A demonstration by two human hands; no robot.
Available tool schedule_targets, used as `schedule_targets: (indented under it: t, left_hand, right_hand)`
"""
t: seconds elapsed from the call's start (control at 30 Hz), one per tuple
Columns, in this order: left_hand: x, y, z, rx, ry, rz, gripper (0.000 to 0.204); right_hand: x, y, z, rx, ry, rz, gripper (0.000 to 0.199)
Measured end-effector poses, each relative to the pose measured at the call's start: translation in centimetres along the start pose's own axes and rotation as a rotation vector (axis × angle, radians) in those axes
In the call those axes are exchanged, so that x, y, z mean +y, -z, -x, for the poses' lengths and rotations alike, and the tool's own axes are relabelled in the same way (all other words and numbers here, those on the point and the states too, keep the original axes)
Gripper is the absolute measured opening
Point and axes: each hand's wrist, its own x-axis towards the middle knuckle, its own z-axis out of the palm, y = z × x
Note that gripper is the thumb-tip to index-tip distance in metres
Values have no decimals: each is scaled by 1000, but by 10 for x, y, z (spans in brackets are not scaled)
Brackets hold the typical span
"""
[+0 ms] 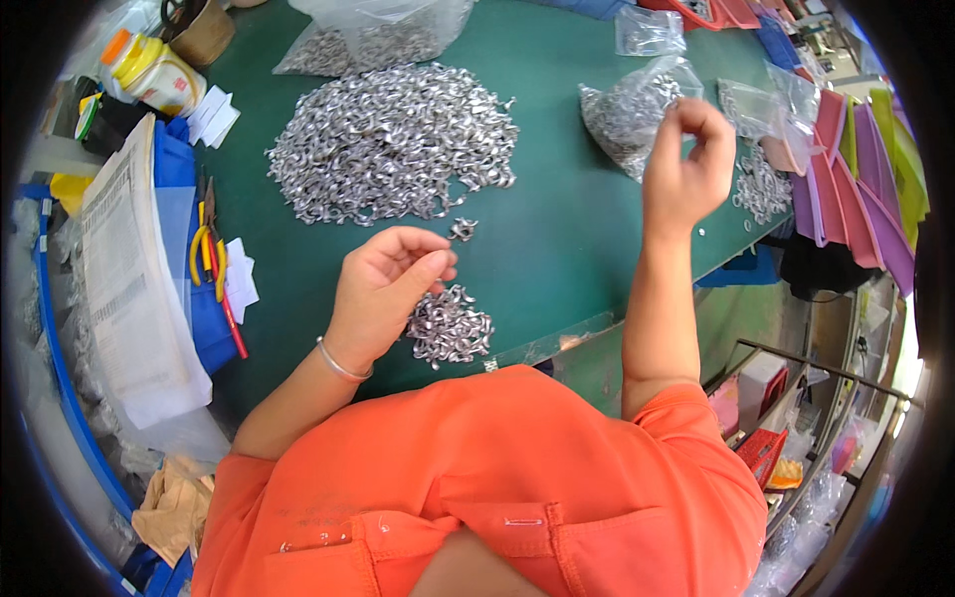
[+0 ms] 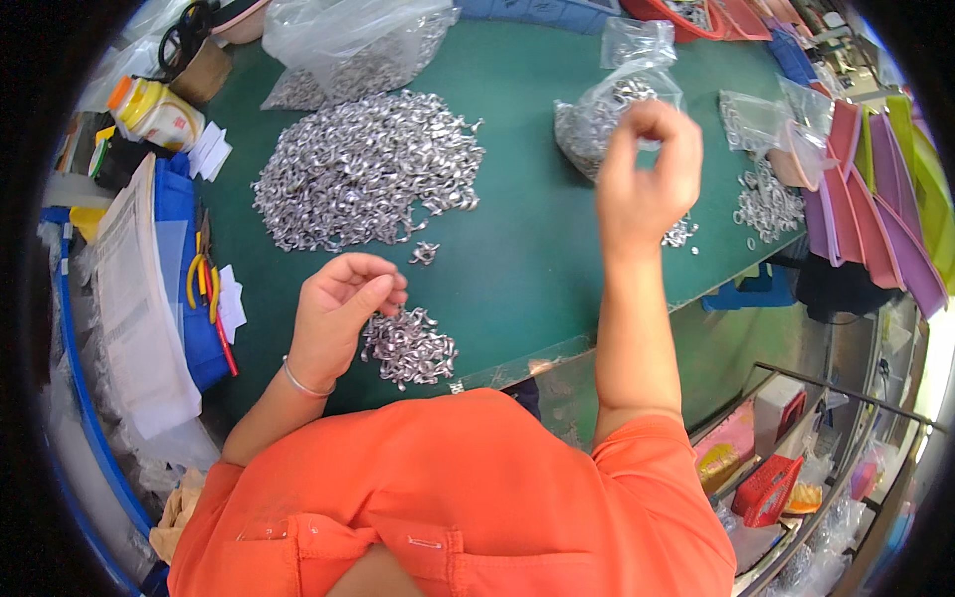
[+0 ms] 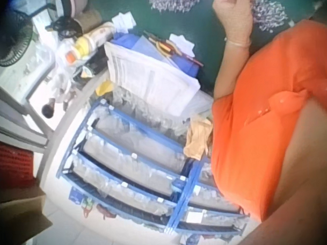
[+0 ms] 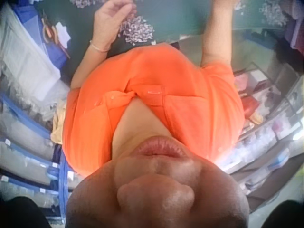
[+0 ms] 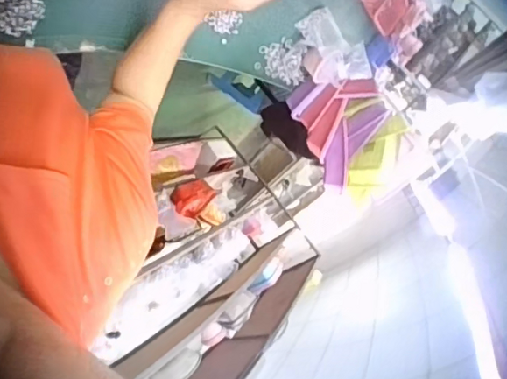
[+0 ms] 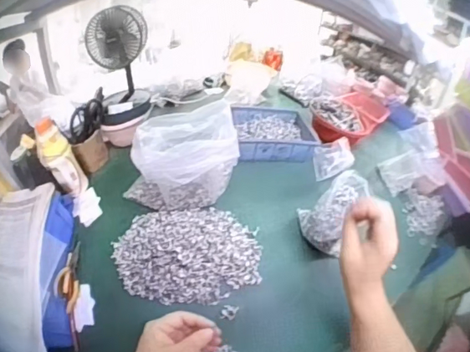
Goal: The person sorts small metal components from a large pile on a workstation, picking them up individually and placing them into a plastic bag.
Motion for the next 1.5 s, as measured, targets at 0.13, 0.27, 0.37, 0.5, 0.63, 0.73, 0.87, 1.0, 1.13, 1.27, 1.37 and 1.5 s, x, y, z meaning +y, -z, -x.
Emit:
schedule_targets:
  t: [0.13, 0.27, 0.37, 0.5, 0.63, 0.73, 0.87, 1.0, 1.13, 1.27, 1.37, 1.5]
  left_hand:
    - [-5, 5, 2, 31, 24, 25, 14]
    - [-2, 5, -2, 87, 19, 7, 14]
    - [1, 5, -3, 75, 13, 3, 14]
    - [3, 3, -1, 69, 18, -9, 13]
    - [-1, 5, -1, 75, 15, 11, 13]
    - [1, 1, -3, 89, 45, 19, 14]
    - [4, 0, -6, -7, 117, 91, 19]
    - [4, 3, -4, -30, 109, 130, 13]
    - [5, -1, 0, 33, 2, 104, 9]
    - [4, 0, 1, 6, -135, 79, 8]
    - [1, 0, 1, -11, -241, 45, 11]
    - [0, 2, 0, -3, -347, -99, 13]
  right_hand:
    - [30, 11, -16, -111, 69, 286, 12]
    - [-27, 4, 18, -284, 29, -26, 15]
    - [-73, -4, 56, -752, -10, -354, 18]
    - [-79, -11, 86, -941, -114, -407, 20]
    - [-80, -8, 83, -947, -337, -409, 22]
    - [-92, -4, 77, -896, -558, -516, 25]
    - [-101, -1, 72, -813, 74, -653, 27]
    - [-110, 2, 72, -773, -57, -677, 28]
    - [-98, -7, 82, -813, -213, -455, 22]
    - [-90, -7, 90, -939, -126, -366, 20]
    - [-90, -6, 89, -950, -168, -342, 20]
    - [-99, 0, 85, -901, -408, -459, 19]
